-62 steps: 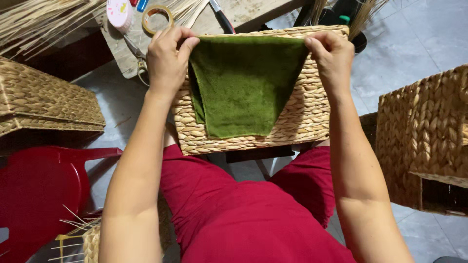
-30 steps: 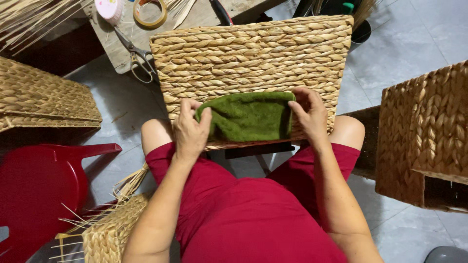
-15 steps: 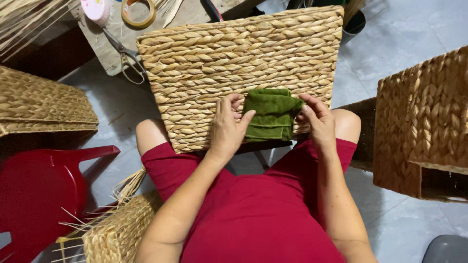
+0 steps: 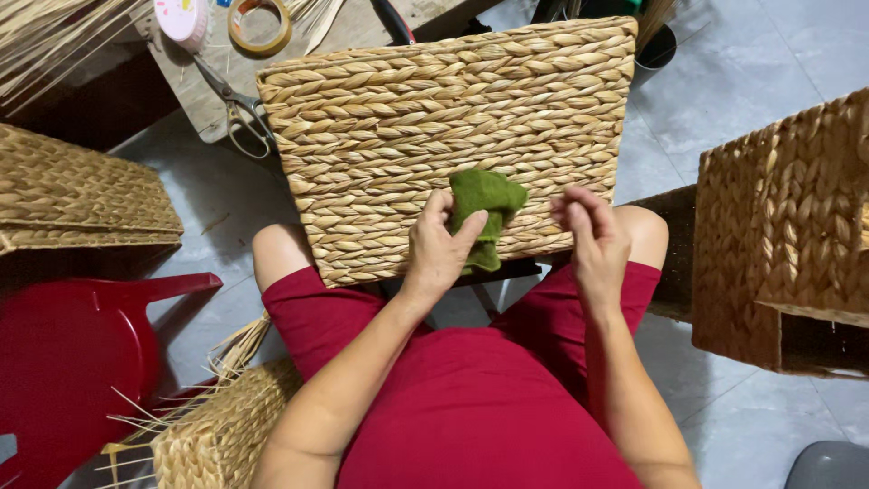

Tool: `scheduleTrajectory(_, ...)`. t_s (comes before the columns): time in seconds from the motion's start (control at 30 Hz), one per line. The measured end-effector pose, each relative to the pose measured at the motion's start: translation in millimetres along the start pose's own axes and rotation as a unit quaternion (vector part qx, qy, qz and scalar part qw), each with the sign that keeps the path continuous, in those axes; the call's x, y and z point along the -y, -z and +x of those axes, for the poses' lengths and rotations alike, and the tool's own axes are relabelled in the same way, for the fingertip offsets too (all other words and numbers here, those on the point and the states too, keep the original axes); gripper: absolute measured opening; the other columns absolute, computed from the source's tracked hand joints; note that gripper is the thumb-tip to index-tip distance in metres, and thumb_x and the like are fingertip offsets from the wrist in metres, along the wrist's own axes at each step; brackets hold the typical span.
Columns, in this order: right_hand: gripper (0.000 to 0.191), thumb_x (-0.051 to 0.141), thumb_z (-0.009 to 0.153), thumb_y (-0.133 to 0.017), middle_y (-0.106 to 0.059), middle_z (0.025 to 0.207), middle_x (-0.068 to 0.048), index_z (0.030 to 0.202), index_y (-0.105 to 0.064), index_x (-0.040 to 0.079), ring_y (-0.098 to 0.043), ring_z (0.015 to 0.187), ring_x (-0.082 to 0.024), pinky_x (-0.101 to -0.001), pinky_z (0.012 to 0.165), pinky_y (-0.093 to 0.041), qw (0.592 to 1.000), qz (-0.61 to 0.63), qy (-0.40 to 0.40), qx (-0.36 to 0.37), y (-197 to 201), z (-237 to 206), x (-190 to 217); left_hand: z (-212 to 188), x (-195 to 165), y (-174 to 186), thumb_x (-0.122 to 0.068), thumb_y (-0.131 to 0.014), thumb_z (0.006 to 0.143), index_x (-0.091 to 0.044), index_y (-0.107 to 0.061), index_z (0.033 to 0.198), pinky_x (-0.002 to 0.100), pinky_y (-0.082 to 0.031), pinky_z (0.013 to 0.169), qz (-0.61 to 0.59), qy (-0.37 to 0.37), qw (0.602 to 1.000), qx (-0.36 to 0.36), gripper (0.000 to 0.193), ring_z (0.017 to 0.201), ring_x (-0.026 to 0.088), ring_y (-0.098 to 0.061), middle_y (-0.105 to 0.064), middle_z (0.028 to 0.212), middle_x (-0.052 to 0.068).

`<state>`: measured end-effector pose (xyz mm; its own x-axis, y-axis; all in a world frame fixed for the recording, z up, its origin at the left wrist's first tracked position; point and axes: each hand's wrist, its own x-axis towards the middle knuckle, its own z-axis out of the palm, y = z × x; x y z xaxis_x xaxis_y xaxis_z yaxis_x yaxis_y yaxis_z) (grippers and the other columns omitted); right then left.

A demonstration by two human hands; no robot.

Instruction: The person wipes the exterior and interior surfaces of a woven basket with a green cloth. They then use scissors to trim loose fibers from the basket's interior and continue wiping the inside before placing the basket aside.

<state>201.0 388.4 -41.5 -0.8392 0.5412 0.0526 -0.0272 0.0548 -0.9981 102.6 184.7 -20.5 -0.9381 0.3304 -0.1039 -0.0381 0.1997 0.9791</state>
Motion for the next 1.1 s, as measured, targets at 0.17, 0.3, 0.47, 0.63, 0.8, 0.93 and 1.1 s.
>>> scheduleTrajectory(0.17,0.045,0.015,0.107,-0.055,-0.064,0.135,-0.008,0.148,-0.051,-0.002,-0.062,0.121,-0.013,-0.0279,0.103,-0.05,0.974,0.142,-0.109,0.141,-26,-15,9,-21,-14,-9,-0.019,-0.077,0.096,-0.004,-0.056,0.112,0.028,-0.056,0.082,-0.093,-0.092,0.99,0.046,0.03,0.092,0.012,-0.066,-0.07,0.1,0.008)
scheduleTrajectory(0.3,0.049,0.016,0.102,-0.059,-0.067,0.131,-0.011,0.147,-0.05,-0.001,-0.066,0.114,-0.018,-0.0337,0.097,-0.053,0.912,0.329,-0.194,0.152,-40,-9,4,-13,-6,-14,-0.018,-0.076,0.098,-0.002,-0.056,0.117,0.028,-0.056,0.085,-0.248,-0.048,0.965,0.069,0.032,0.095,0.011,-0.065,-0.068,0.107,0.007)
scheduleTrajectory(0.47,0.044,0.016,0.105,-0.062,-0.066,0.132,-0.011,0.144,-0.054,-0.003,-0.064,0.118,-0.019,-0.0346,0.104,-0.051,0.905,0.35,-0.187,0.152,-49,-8,-7,-4,14,4,-0.02,-0.081,0.087,0.0,-0.054,0.127,0.027,-0.058,0.079,-0.047,-0.051,0.998,-0.01,0.052,0.094,0.011,-0.066,-0.062,0.115,0.008)
scheduleTrajectory(0.63,0.047,0.017,0.104,-0.063,-0.062,0.14,-0.012,0.147,-0.055,0.0,-0.061,0.126,-0.02,-0.0328,0.108,-0.048,0.974,0.12,-0.084,0.17,-52,-1,-1,1,28,12,-0.021,-0.074,0.1,0.006,-0.067,0.132,0.028,-0.055,0.09,-0.291,0.074,0.947,0.118,0.042,0.1,0.011,-0.065,-0.073,0.116,0.008)
scheduleTrajectory(0.8,0.055,0.015,0.104,-0.065,-0.051,0.16,-0.015,0.156,-0.047,0.007,-0.055,0.146,-0.026,-0.0383,0.123,-0.045,0.982,-0.139,0.106,0.072,-58,-6,25,3,27,9,-0.021,-0.074,0.096,0.001,-0.068,0.124,0.027,-0.056,0.087,-0.225,0.006,0.974,0.024,0.037,0.097,0.01,-0.067,-0.075,0.112,0.006)
scheduleTrajectory(0.93,0.076,0.008,0.092,-0.074,-0.027,0.167,-0.025,0.158,-0.036,0.003,-0.027,0.157,-0.035,-0.0441,0.127,-0.028,0.938,-0.215,0.233,0.141,-84,-19,28,0,16,2,-0.024,-0.074,0.095,-0.001,-0.068,0.123,0.027,-0.057,0.082,-0.196,0.02,0.98,0.006,0.037,0.094,0.01,-0.067,-0.076,0.109,0.006)
scheduleTrajectory(1.1,0.069,-0.006,0.097,-0.064,-0.037,0.169,-0.019,0.161,-0.041,0.008,-0.035,0.16,-0.034,-0.0407,0.131,-0.032,0.958,-0.178,0.218,0.06,-90,1,14,8,-2,4,-0.031,-0.066,0.103,-0.002,-0.067,0.125,0.028,-0.055,0.085,-0.191,-0.038,0.976,0.097,0.037,0.096,0.013,-0.066,-0.073,0.109,0.006)
